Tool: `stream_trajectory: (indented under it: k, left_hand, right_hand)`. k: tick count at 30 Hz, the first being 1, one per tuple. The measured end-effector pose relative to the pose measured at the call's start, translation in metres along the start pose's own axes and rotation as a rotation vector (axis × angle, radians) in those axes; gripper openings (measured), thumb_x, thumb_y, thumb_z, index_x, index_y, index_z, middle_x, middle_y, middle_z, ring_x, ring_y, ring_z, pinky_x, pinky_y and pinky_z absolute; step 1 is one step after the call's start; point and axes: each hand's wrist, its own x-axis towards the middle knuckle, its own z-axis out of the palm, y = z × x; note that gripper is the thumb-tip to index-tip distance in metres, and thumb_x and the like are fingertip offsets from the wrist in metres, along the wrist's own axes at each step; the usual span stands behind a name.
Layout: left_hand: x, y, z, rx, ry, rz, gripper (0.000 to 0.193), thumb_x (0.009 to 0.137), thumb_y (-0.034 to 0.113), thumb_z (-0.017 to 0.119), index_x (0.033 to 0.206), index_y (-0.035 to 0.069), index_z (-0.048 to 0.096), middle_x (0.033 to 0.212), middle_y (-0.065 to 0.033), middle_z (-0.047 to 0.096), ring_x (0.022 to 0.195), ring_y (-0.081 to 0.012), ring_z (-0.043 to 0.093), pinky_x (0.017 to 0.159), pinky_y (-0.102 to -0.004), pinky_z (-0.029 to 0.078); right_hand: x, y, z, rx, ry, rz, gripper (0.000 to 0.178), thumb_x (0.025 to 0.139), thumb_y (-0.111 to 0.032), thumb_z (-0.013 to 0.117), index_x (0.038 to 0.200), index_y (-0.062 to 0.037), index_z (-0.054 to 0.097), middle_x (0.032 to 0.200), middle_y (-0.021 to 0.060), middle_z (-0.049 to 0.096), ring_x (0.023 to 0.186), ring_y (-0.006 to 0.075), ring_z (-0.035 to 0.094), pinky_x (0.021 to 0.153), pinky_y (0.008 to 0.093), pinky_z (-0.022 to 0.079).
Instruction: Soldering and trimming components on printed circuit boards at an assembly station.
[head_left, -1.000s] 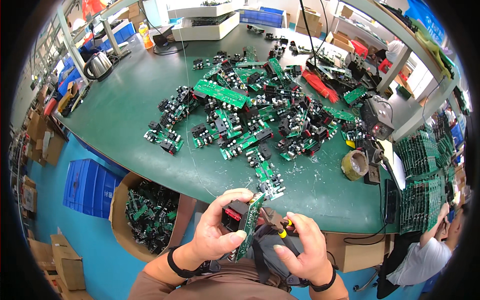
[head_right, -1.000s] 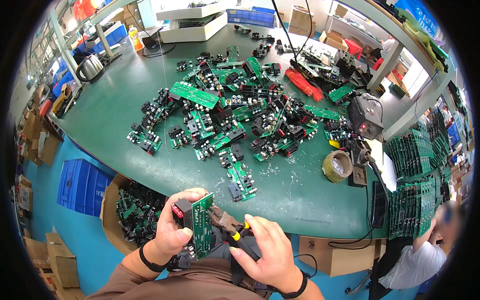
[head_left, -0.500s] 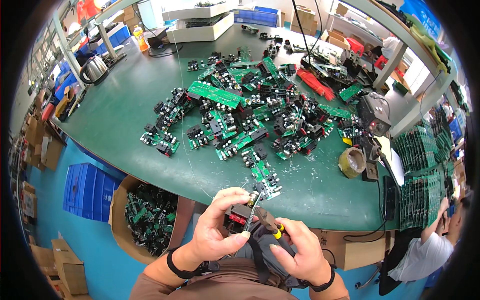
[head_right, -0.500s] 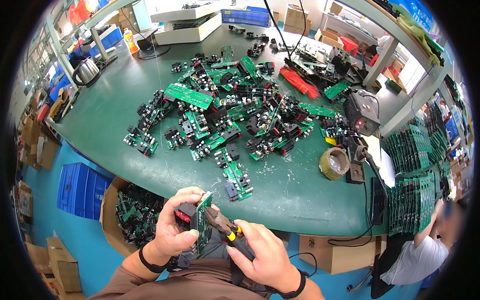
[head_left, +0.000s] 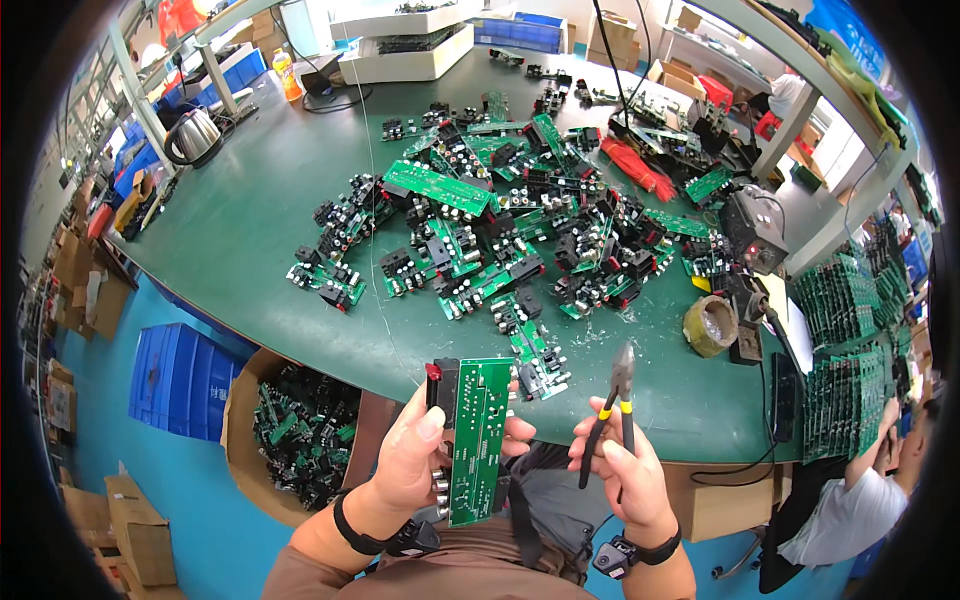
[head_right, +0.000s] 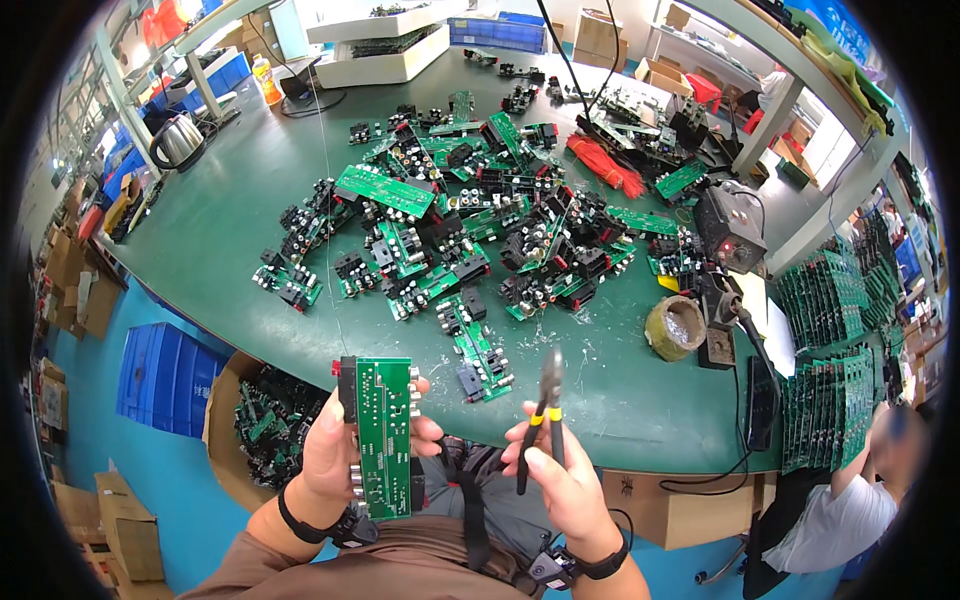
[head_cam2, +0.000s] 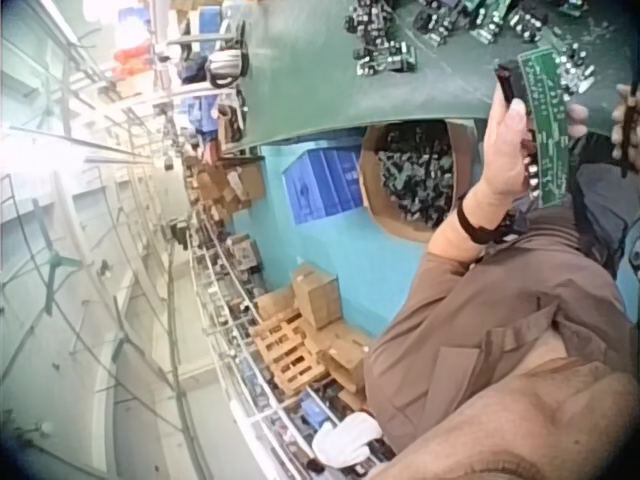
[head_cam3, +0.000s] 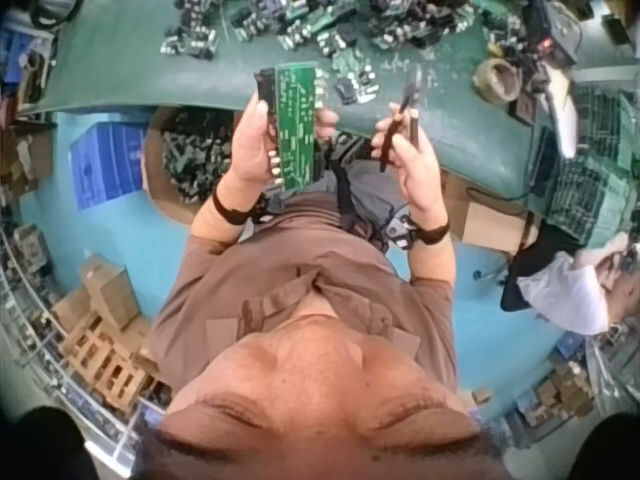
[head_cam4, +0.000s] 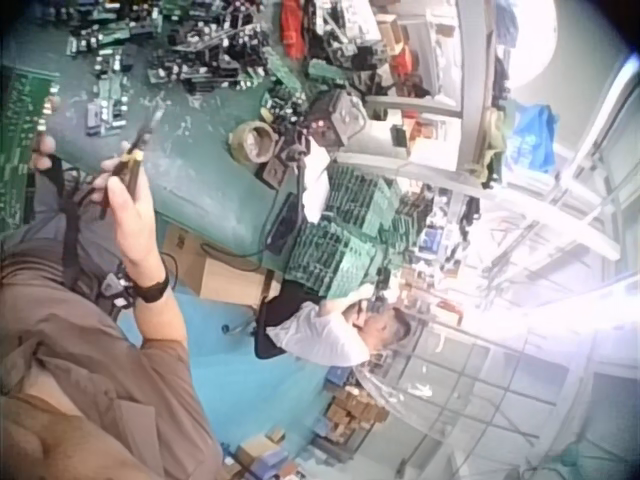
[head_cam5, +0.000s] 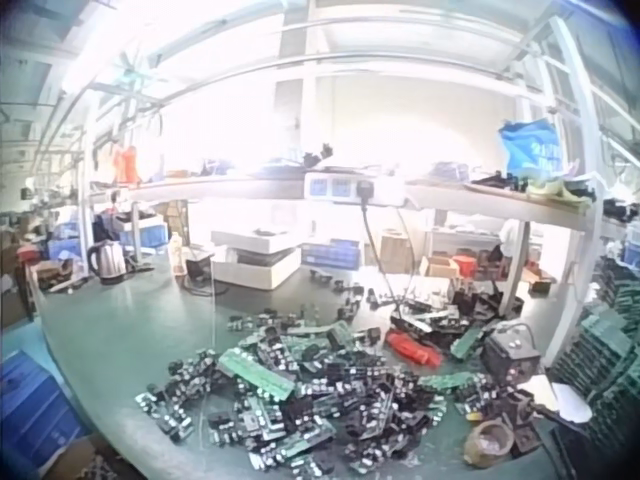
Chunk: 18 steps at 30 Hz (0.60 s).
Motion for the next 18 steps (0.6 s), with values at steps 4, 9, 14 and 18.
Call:
stream_trajectory:
  k: [4, 9, 14, 18]
  left_hand:
    - [0.000, 0.003, 0.001, -0.019, -0.056, -0.062, 0.075, 0.092, 0.048, 0.052, 0.138, -0.007, 0.029, 0.132, -0.0238, 0.047, 0.105, -0.0342, 0.062, 0.086, -0.0460, 0.055]
    - [-0.001, 0.006, 0.009, -0.065, -0.012, -0.081, 0.073, 0.094, 0.049, 0.046, 0.138, -0.007, 0.030, 0.132, -0.0244, 0.047, 0.103, -0.0334, 0.063, 0.084, -0.0447, 0.056]
    - [0.002, 0.008, 0.008, -0.076, 0.054, -0.001, 0.067, 0.098, 0.051, 0.031, 0.140, -0.002, 0.034, 0.121, -0.0244, 0.056, 0.093, -0.0314, 0.066, 0.083, -0.0408, 0.055]
    - [0.005, 0.012, 0.003, -0.039, 0.065, 0.057, 0.067, 0.098, 0.052, 0.026, 0.138, 0.000, 0.038, 0.108, -0.0219, 0.063, 0.085, -0.0286, 0.068, 0.079, -0.0370, 0.056]
  right_hand:
    - [-0.008, -0.005, 0.001, -0.409, 0.018, -0.094, 0.057, 0.089, -0.015, 0.061, 0.139, 0.0007, 0.039, 0.105, 0.0058, 0.055, 0.092, 0.0132, 0.053, 0.080, 0.0280, 0.047]
    - [-0.018, -0.006, 0.006, -0.437, -0.014, -0.122, 0.055, 0.083, -0.012, 0.067, 0.132, 0.0043, 0.047, 0.101, 0.0061, 0.055, 0.087, 0.0123, 0.054, 0.079, 0.0259, 0.046]
    - [-0.028, -0.001, 0.011, -0.757, -0.065, -0.248, 0.058, 0.078, -0.016, 0.072, 0.127, 0.0060, 0.050, 0.099, 0.0121, 0.058, 0.084, 0.0163, 0.057, 0.081, 0.0277, 0.047]
    - [-0.034, -0.002, 0.016, -0.945, -0.180, -0.371, 0.058, 0.075, -0.013, 0.074, 0.126, 0.0044, 0.052, 0.102, 0.0145, 0.060, 0.081, 0.0183, 0.058, 0.072, 0.0286, 0.049]
